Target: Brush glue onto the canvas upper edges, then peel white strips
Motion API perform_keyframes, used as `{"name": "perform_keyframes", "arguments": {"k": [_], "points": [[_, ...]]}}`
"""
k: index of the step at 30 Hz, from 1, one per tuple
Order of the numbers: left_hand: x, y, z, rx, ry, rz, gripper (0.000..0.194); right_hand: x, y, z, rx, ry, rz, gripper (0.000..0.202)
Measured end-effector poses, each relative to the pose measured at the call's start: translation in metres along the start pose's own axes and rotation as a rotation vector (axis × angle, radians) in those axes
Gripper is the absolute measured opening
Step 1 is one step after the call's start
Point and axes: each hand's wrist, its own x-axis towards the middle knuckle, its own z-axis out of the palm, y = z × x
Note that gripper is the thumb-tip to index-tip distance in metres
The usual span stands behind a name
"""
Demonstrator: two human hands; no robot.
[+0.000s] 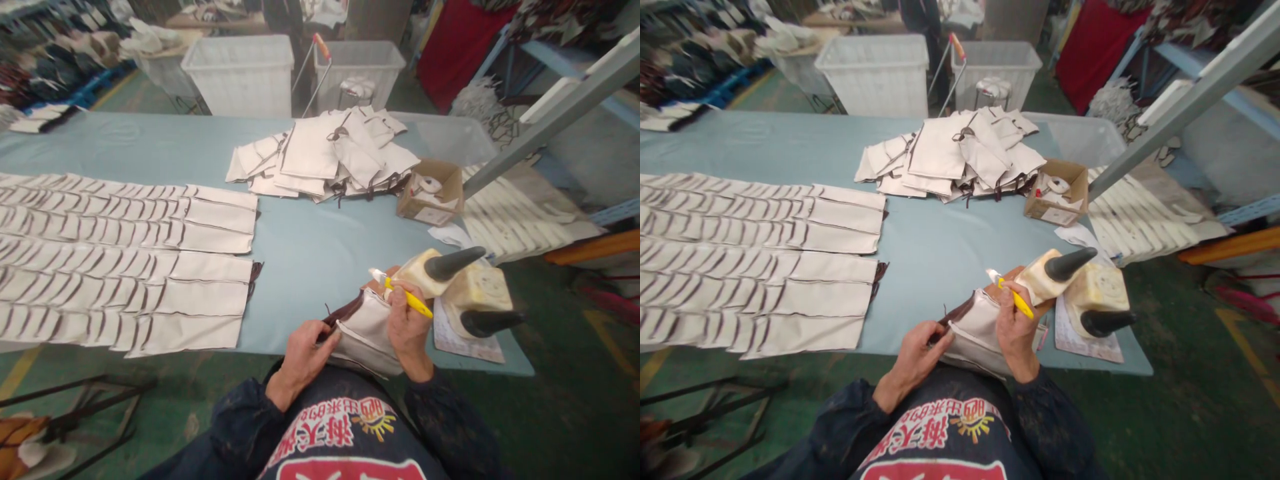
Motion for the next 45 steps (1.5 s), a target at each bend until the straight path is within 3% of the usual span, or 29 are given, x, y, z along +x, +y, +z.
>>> {"name": "perform_keyframes", "arguments": {"k": [4,7,10,14,17,21,24,28,31,35,37,39,42,45], "points": [[0.001,0.007,-0.008,-0.014,-0.071,0.106,0.026,0.006,0.004,0.003,-0.018,0.050,0.009,0.037],[0.012,0.031,-0.033,0.015,-0.121,0.296,0.021,0.014,0.008,0.001,-0.024,0.060,-0.019,0.033],[0.026,0.057,-0.060,0.059,-0.132,0.444,0.018,0.023,0.003,-0.005,-0.032,0.073,-0.142,0.025],[0.037,0.071,-0.077,0.133,-0.114,0.464,0.016,0.029,-0.020,-0.010,-0.045,0.084,-0.353,0.020],[0.040,0.067,-0.082,0.238,-0.146,0.416,0.020,0.026,-0.037,-0.007,0.059,-0.053,-0.373,0.023],[0.044,0.054,-0.087,0.278,-0.182,0.288,0.027,0.015,-0.045,-0.001,0.178,-0.145,-0.274,0.031],[0.044,0.037,-0.089,0.108,-0.189,0.047,0.027,0.009,-0.048,0.006,0.316,-0.128,-0.170,0.037],[0.039,0.005,-0.088,-0.181,-0.138,-0.261,0.020,0.006,-0.055,0.018,0.423,-0.158,0.084,0.041],[0.034,-0.015,-0.087,-0.306,-0.092,-0.345,0.009,0.000,-0.058,0.023,0.464,-0.193,0.226,0.046],[0.035,-0.024,-0.087,-0.607,-0.118,-0.379,0.038,-0.008,-0.055,0.027,0.517,-0.202,0.412,0.048],[0.037,-0.024,-0.088,-0.703,-0.115,-0.401,0.039,-0.010,-0.052,0.029,0.540,-0.214,0.509,0.049],[0.039,-0.023,-0.088,-0.670,-0.094,-0.421,0.029,-0.010,-0.050,0.031,0.567,-0.231,0.579,0.051],[0.039,-0.020,-0.090,-0.394,-0.027,-0.408,0.015,-0.010,-0.047,0.036,0.635,-0.245,0.656,0.052],[0.041,-0.016,-0.092,-0.171,-0.014,-0.337,0.028,-0.012,-0.046,0.038,0.688,-0.246,0.697,0.052]]}}
